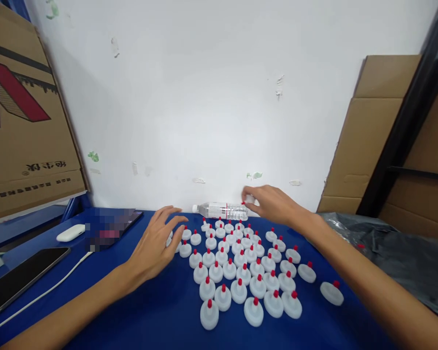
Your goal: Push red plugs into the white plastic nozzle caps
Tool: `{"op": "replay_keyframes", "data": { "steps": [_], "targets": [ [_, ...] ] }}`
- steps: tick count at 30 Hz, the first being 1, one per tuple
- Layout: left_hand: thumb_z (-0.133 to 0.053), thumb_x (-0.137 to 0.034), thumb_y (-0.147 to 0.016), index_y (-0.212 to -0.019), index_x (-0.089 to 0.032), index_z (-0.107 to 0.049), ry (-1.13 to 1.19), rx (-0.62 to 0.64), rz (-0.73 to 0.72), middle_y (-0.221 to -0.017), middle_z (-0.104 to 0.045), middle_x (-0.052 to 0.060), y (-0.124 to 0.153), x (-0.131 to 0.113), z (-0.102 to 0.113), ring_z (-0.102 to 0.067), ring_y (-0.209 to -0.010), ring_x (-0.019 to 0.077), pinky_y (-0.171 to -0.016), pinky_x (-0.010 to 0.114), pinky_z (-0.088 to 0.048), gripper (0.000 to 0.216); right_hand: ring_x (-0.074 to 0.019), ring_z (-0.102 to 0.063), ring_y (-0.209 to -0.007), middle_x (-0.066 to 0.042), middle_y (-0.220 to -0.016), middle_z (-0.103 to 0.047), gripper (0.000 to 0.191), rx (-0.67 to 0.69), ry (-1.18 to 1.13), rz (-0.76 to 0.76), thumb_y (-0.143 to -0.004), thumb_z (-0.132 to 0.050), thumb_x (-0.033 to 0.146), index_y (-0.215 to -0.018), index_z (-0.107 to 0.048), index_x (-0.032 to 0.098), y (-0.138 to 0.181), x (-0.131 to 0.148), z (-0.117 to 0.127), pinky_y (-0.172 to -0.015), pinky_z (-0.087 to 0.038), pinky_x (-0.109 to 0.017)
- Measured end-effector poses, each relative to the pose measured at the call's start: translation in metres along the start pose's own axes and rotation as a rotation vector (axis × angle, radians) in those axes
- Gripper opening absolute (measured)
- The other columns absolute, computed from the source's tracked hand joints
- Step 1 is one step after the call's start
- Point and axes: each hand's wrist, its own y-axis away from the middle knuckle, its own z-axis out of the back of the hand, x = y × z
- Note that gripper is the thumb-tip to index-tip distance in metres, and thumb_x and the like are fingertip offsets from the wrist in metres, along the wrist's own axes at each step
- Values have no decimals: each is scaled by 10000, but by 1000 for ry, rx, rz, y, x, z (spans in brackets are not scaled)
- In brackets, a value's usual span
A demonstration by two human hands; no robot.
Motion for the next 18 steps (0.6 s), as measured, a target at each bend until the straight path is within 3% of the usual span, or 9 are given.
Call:
{"op": "replay_keyframes", "data": {
  "steps": [4,6,12,18],
  "targets": [
    [-366,-395,-1013,-1335,-211,-580,-29,106,335,-1505,-409,159,1,25,-25,-176,-1483,411,-1140,654,-222,428,-251,-657,-839,-55,-894,-735,262,-12,-112,-149,-856,-614,490,-900,-673,238,30,-72,-25,-758,-471,-346],
    [-341,-442,-1012,-1345,-224,-571,64,180,455,-1476,-456,155,4,34,-36,-233,-1467,414,-1125,680,-226,459,-263,-655,-873,-77,-967,-735,324,-42,-199,-208,-839,-626,541,-907,-692,231,40,-89,-39,-778,-491,-365],
    [-255,-487,-1016,-1310,-214,-588,223,239,425,-1370,-574,116,3,37,-42,-475,-1340,282,-1146,488,-351,521,-299,-676,-954,-68,-989,-768,430,-8,-565,-293,-746,-724,644,-893,-774,243,49,-100,-71,-907,-512,-416],
    [-288,-516,-1012,-1366,-235,-559,364,263,383,-1401,-580,71,1,34,-36,-522,-1310,258,-1139,428,-386,527,-308,-634,-1198,-118,-1219,-719,629,-111,-961,-431,-890,-441,750,-1112,-737,240,54,-103,-91,-1063,-465,-470]
  ]
}}
